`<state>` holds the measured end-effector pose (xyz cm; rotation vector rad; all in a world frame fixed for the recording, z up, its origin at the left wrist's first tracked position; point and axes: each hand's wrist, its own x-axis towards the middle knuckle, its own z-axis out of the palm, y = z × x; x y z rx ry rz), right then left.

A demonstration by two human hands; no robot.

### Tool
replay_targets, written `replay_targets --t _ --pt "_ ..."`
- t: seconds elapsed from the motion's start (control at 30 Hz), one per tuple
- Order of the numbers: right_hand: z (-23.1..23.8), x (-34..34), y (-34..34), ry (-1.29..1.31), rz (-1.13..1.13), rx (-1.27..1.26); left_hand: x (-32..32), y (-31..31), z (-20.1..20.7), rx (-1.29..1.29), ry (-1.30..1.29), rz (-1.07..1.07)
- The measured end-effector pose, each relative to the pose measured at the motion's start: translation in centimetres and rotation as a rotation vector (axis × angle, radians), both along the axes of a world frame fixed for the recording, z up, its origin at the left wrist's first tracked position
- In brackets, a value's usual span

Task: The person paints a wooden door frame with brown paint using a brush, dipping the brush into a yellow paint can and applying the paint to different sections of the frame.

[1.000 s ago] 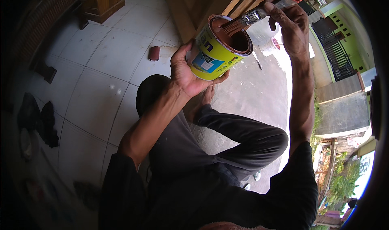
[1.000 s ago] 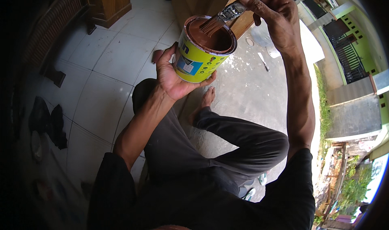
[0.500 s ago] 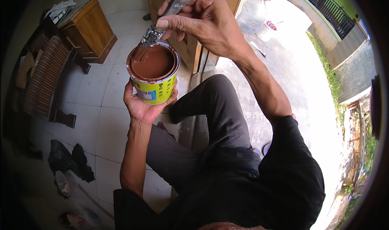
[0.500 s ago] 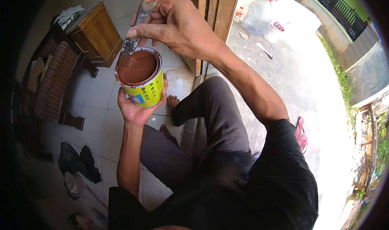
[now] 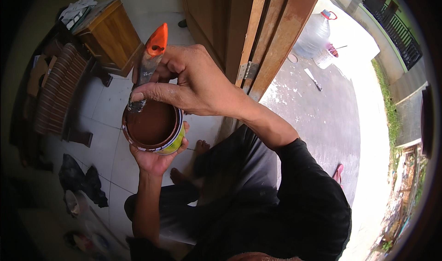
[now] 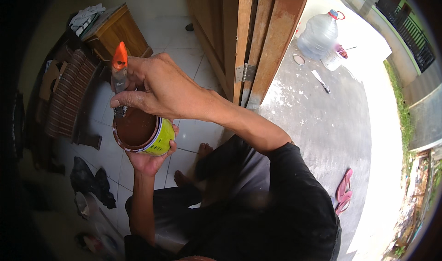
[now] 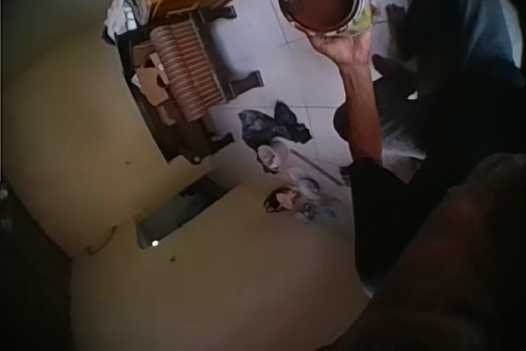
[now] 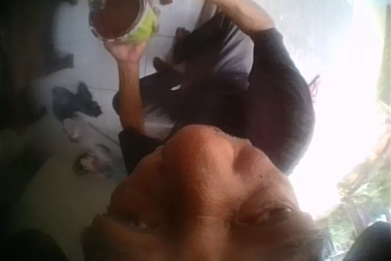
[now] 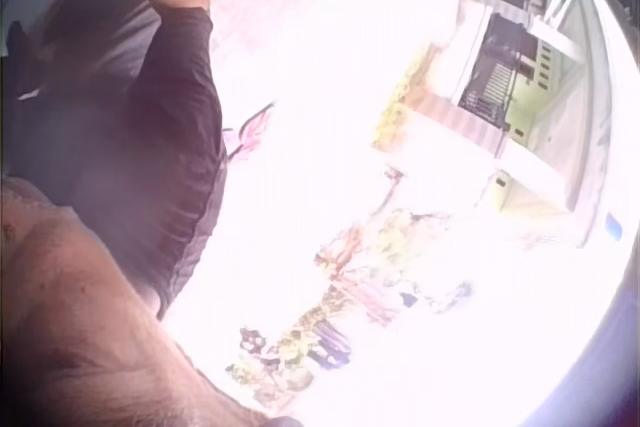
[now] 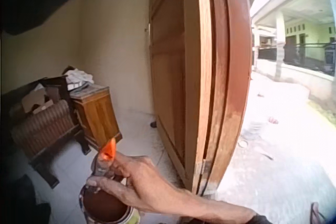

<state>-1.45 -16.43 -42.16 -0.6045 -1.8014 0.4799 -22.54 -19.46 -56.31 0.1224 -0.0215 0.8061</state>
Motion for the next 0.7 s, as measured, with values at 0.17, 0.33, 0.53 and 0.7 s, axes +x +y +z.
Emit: replay_targets --t 0.17,0.33,0.53,0.7 --pt "-0.7 3.0 1.2 0.020 -0.010 -0.136 1.3 2.5 -2.0 -0.024 0.029 0.021" --pt "-0.8 6.7 0.8 0.029 -0.125 -0.100 4.4 5.2 -3.5 -0.055 -0.016 -0.054" --pt "-1.8 10.3 0.0 -0.191 -0.235 -0.185 7.6 5.7 -5.1 -0.088 -0.004 -0.138" --pt "-1.9 11.9 -0.9 -0.312 -0.313 -0.164 10.4 6.0 -5.9 -0.053 0.016 -0.196"
